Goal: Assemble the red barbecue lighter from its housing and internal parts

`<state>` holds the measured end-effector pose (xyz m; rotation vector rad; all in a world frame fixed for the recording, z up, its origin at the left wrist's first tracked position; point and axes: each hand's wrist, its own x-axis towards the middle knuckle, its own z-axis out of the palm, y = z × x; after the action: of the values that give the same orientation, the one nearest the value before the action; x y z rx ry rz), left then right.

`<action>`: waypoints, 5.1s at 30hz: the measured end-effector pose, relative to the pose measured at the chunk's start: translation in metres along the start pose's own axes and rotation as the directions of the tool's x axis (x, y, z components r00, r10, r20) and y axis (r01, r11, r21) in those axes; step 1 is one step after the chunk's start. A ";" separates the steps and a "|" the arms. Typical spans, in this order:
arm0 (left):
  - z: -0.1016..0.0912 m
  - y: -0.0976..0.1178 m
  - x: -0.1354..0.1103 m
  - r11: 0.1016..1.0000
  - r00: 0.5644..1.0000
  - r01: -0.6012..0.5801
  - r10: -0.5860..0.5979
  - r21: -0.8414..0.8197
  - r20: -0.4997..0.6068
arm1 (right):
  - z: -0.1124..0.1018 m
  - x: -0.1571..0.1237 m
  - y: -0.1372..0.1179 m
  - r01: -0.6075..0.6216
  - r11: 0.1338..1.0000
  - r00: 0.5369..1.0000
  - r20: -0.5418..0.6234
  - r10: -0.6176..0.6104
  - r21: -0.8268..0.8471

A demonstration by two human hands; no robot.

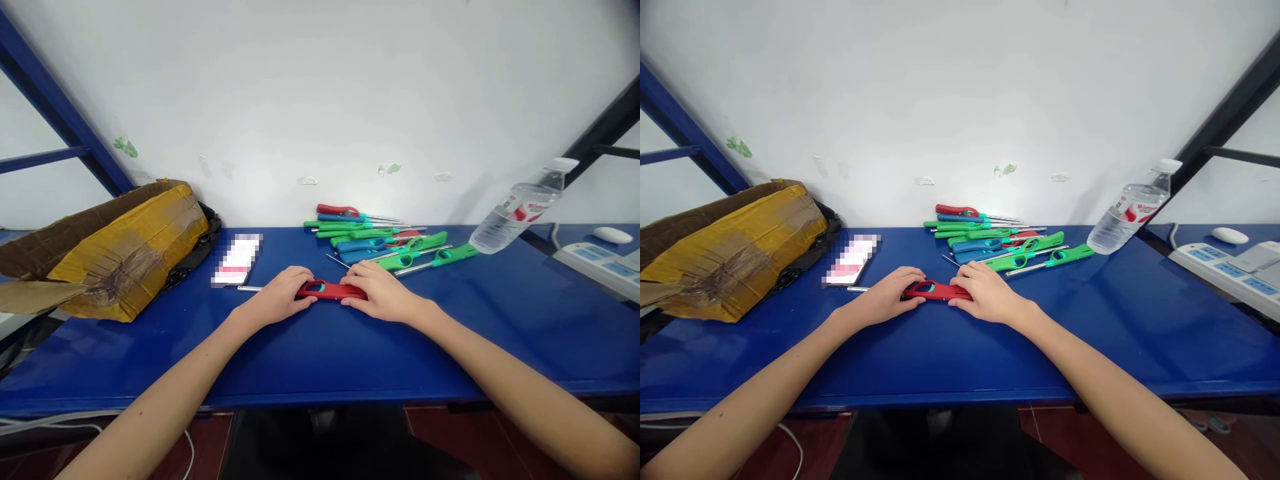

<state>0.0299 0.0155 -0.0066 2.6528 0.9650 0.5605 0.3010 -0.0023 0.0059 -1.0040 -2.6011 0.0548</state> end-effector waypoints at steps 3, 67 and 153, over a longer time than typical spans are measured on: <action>0.004 -0.003 0.000 0.999 1.000 0.011 -0.011 -0.031 -0.013 | 0.000 0.000 -0.002 -0.005 1.000 1.000 0.007 0.005 -0.016; 0.005 0.034 0.011 0.994 1.000 -0.008 0.009 0.105 -0.015 | -0.005 -0.009 0.001 -0.047 0.998 0.999 0.021 0.048 -0.050; -0.013 -0.002 0.006 0.994 0.998 0.048 -0.044 -0.102 0.043 | 0.031 0.030 -0.047 -0.202 0.954 0.958 -0.160 0.240 0.222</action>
<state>0.0269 0.0220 0.0062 2.5350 0.9565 0.5295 0.2401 -0.0150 -0.0064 -1.1608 -2.2535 0.2663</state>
